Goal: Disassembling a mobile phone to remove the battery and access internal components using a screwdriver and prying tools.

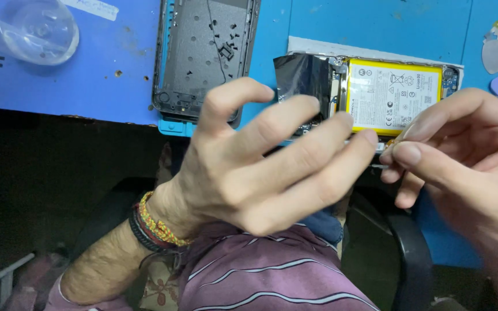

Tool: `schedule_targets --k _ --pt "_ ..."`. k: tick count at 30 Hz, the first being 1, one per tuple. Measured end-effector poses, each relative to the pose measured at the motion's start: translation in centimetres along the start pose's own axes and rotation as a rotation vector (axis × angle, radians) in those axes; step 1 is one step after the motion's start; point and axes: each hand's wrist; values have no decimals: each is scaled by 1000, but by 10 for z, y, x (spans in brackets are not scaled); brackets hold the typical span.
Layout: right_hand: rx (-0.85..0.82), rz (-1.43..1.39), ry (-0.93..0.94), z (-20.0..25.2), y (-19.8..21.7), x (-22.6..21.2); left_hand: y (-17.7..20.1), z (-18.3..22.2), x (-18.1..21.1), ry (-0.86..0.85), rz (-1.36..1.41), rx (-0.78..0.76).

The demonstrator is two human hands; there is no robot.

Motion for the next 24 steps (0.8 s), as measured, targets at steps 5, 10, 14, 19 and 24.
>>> schedule_targets --k 5,10,14,19,24 --pt "-16 -6 0 2 -7 -5 -4 -2 4 -71 -18 20" --pt "-126 521 -30 3 -4 -27 -6 -3 3 -27 140 40" --pt "-159 1092 596 16 34 11 -7 1 6 44 185 32" --pt "-453 1643 1032 -8 30 -21 -12 2 10 37 148 25" --pt "-542 1720 892 -18 39 -28 -12 5 6 56 88 -9"
Point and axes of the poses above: each hand's wrist, its own z-axis away from the middle knuckle, its own y-axis out of the back of the hand, x = y × z, and after that the axes turned 13 degrees about -x, right-handed
